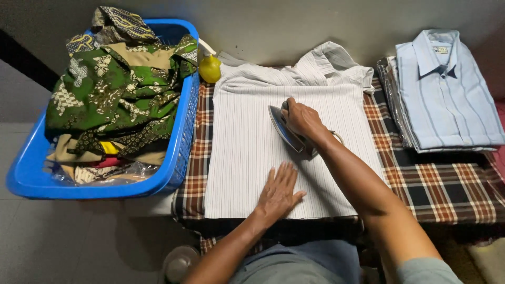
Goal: The person is ironing a striped shirt on a padded surface. They first lay the shirt flat and smooth it with their hands before using an iron to press the fabric.
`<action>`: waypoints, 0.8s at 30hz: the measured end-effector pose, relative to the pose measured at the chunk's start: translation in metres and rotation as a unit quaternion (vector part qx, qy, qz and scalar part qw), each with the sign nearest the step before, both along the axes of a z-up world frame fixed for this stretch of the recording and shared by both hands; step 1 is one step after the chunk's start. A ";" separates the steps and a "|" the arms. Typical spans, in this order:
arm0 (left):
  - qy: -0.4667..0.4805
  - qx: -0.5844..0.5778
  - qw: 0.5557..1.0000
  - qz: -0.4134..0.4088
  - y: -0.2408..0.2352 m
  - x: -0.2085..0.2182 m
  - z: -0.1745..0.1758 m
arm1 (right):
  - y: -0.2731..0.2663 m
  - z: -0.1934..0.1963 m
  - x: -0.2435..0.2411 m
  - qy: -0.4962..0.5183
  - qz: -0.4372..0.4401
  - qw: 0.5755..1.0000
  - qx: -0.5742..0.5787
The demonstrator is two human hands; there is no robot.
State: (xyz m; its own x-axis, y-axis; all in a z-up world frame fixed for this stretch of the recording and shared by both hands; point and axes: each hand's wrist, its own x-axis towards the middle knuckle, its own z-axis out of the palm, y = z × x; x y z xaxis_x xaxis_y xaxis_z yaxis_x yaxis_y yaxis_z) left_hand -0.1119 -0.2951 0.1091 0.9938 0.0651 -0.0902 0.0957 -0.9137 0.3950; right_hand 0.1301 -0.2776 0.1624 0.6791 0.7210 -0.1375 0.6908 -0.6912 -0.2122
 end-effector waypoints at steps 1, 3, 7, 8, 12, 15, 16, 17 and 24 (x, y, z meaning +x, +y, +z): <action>-0.017 0.005 0.999 -0.027 -0.001 0.001 -0.002 | 0.006 -0.001 0.007 0.003 -0.005 1.000 0.006; 0.000 0.006 0.999 -0.034 -0.004 0.002 -0.009 | 0.016 -0.009 0.023 -0.008 -0.003 1.000 0.022; 0.006 0.003 0.999 -0.039 -0.005 0.000 -0.012 | 0.027 -0.020 0.043 -0.023 0.009 0.999 0.042; 0.007 0.002 0.999 -0.039 -0.005 -0.002 -0.011 | 0.025 -0.018 0.041 -0.022 0.010 0.999 0.041; 0.010 -0.005 0.999 -0.035 -0.005 -0.001 -0.011 | 0.019 -0.010 0.037 0.010 0.010 0.999 0.030; 0.007 -0.002 0.999 -0.031 -0.006 0.000 -0.016 | 0.020 -0.025 0.052 0.006 -0.010 1.000 0.023; 0.001 0.003 1.000 -0.030 -0.005 0.000 -0.017 | 0.021 -0.033 0.060 -0.002 -0.036 0.999 0.020; 0.002 0.003 1.000 -0.031 -0.006 -0.002 -0.018 | 0.019 -0.032 0.060 -0.001 -0.037 0.999 0.020; -0.040 0.024 0.999 -0.026 -0.007 -0.002 -0.030 | -0.012 0.008 0.038 0.037 0.013 0.999 -0.006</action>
State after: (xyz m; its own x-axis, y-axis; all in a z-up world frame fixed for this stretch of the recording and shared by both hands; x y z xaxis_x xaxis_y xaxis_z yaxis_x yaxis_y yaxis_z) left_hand -0.1140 -0.3022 0.0790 0.9998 0.0158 -0.0086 0.0178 -0.9344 0.3558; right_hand 0.1680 -0.2900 0.1699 0.6480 0.7363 -0.1950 0.6911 -0.6760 -0.2557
